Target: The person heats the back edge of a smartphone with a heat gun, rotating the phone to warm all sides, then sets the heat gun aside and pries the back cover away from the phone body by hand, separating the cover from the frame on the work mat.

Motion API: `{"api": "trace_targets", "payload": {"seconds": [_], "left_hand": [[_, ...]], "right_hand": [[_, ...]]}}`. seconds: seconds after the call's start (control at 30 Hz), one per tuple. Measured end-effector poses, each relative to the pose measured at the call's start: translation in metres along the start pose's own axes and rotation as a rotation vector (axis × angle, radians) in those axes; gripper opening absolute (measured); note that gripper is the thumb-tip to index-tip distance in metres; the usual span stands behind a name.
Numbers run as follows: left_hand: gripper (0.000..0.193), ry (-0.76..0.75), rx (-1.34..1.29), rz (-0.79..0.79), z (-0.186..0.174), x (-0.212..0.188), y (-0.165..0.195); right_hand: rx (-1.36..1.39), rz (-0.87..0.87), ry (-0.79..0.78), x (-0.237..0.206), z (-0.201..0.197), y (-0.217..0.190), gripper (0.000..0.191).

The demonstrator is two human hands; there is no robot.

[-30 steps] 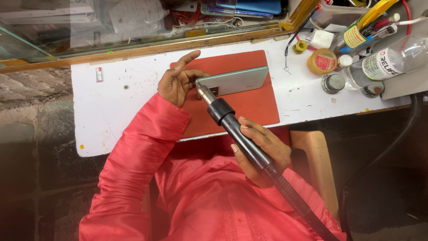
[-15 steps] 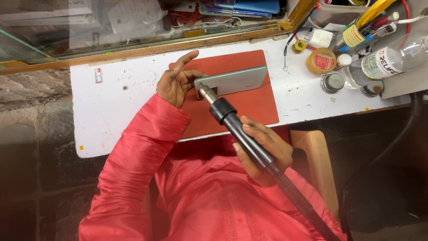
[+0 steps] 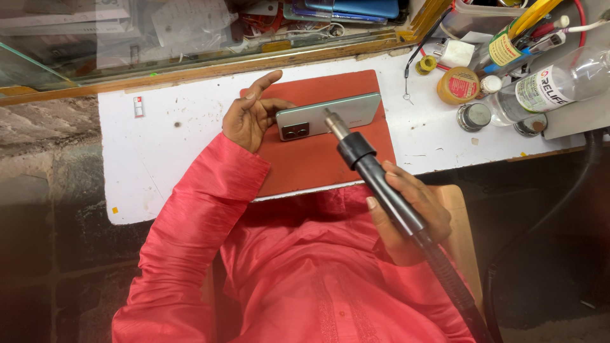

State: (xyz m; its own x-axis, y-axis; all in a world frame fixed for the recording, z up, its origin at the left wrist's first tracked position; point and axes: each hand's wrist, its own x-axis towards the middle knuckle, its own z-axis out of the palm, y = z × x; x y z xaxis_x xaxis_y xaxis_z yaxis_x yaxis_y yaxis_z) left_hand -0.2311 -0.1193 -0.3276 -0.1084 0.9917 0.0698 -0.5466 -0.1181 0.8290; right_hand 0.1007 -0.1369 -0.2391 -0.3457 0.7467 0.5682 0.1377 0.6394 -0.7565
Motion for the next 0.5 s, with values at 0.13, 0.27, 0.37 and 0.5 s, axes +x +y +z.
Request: {"api": "trace_targets", "payload": {"seconds": [0.13,0.27,0.37,0.5], "left_hand": [[0.072,-0.004,-0.002,0.004,0.0,0.0,0.0],[0.072,0.003,0.007,0.002,0.0,0.001,0.0],[0.072,0.016,0.008,-0.004,0.0,0.001,-0.001],[0.071,-0.003,0.01,-0.011,-0.002,0.001,0.0]], "right_hand": [[0.038,-0.019,0.032,-0.001,-0.003,0.001,0.04],[0.046,0.007,-0.016,-0.001,0.006,-0.004,0.04],[0.109,-0.074,-0.029,0.001,0.021,-0.007,0.042],[0.197,-0.127,-0.083,0.002,0.032,-0.01,0.044]]}}
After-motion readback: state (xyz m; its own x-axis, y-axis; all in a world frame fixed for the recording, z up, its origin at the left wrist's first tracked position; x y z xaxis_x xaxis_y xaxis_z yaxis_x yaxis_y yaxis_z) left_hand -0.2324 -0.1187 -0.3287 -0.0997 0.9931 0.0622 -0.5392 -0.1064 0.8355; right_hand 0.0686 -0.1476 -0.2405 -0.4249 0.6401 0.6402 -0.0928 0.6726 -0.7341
